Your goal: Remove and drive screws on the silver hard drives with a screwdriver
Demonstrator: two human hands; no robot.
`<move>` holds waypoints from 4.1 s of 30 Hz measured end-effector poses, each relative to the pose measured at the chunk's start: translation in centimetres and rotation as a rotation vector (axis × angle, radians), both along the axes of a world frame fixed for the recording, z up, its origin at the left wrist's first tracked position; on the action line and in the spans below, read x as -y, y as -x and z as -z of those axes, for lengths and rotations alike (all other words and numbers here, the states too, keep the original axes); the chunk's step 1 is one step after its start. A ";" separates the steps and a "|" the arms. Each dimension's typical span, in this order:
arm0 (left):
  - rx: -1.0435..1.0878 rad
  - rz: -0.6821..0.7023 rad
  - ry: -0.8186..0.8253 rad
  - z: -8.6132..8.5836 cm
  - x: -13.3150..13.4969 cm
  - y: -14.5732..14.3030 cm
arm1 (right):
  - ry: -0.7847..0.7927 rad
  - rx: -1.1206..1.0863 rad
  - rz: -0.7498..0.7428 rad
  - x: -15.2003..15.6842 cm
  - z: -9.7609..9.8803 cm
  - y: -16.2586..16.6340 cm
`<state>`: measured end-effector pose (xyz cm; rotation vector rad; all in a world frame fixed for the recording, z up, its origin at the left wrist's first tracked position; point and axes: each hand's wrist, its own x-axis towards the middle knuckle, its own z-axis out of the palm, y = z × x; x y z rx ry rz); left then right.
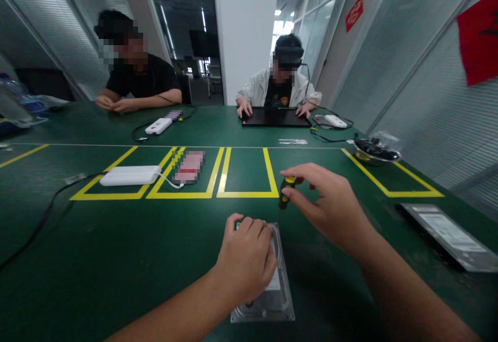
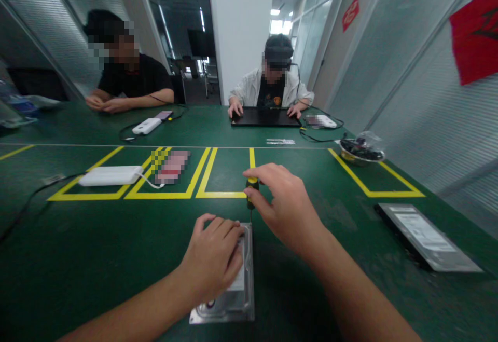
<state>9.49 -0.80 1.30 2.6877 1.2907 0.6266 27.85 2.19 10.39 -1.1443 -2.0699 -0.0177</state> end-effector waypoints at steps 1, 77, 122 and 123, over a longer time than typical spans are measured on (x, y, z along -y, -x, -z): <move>-0.002 -0.001 0.002 0.0 0.0 0.0 | -0.009 0.004 0.003 0.0 0.0 0.0; -0.034 -0.016 0.477 -1.9 -7.4 -1.2 | 0.049 -0.023 0.060 0.6 -0.5 0.2; -0.092 0.098 0.650 -1.8 -8.5 -1.1 | -0.001 -0.042 0.057 0.5 -0.3 0.3; -0.096 0.099 0.651 -1.8 -8.6 -1.1 | 0.001 -0.046 0.055 0.5 -0.3 0.3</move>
